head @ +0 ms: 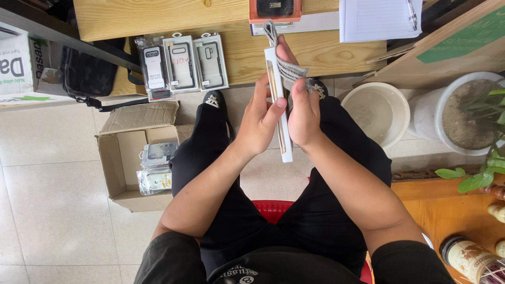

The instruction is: The person sits on a stool and folds a gray cloth. They then pick up a packaged phone case and wipe the plastic packaging with the cloth, cleaning the front and back surfaces before placing it back on the table.

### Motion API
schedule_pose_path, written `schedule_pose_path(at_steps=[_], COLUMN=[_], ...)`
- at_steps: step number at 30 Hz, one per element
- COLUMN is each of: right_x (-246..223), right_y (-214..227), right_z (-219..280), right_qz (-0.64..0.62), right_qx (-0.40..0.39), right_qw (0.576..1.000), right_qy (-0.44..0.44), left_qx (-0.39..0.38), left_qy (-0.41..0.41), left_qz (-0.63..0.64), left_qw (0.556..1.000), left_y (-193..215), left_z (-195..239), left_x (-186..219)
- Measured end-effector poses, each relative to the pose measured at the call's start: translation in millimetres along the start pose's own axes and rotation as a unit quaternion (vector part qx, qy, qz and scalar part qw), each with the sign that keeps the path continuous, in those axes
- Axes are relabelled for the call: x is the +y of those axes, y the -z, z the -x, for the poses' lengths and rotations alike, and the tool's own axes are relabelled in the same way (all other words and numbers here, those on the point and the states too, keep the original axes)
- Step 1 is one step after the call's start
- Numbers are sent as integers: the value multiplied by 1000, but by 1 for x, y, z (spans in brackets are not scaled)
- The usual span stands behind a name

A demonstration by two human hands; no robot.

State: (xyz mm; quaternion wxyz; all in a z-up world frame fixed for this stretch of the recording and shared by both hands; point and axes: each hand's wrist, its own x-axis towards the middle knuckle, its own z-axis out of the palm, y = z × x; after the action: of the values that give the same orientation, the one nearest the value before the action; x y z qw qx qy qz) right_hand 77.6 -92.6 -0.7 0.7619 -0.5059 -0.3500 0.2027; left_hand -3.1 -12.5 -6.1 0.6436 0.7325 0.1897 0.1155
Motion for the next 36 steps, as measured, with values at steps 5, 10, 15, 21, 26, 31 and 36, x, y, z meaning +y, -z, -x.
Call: schedule_pose_path(at_steps=[5, 10, 15, 21, 26, 31, 36], right_x=[-2, -5, -6, -6, -9, -12, -9], right_y=[0, -2, -2, -1, -1, -1, 8], right_z=[-1, -2, -4, -8, -9, -8, -9], right_qz=[5, 20, 53, 95, 125, 281, 349], right_qx=[7, 22, 53, 58, 40, -10, -43], right_qw=[1000, 999, 996, 991, 988, 959, 935], right_qy=[-5, -18, -45, -77, -83, -44, 44], left_qx=[-6, -14, -23, -36, -44, -29, 92], left_qy=[26, 55, 80, 114, 128, 79, 21], left_qz=[-5, -14, -29, -44, -92, 57, 81], left_qw=[1000, 998, 996, 992, 987, 995, 992], left_y=[0, -2, -2, -1, -3, -13, -9], left_z=[0, 0, -1, -2, -3, -2, -5], left_x=[1, 3, 4, 9, 2, 1, -19])
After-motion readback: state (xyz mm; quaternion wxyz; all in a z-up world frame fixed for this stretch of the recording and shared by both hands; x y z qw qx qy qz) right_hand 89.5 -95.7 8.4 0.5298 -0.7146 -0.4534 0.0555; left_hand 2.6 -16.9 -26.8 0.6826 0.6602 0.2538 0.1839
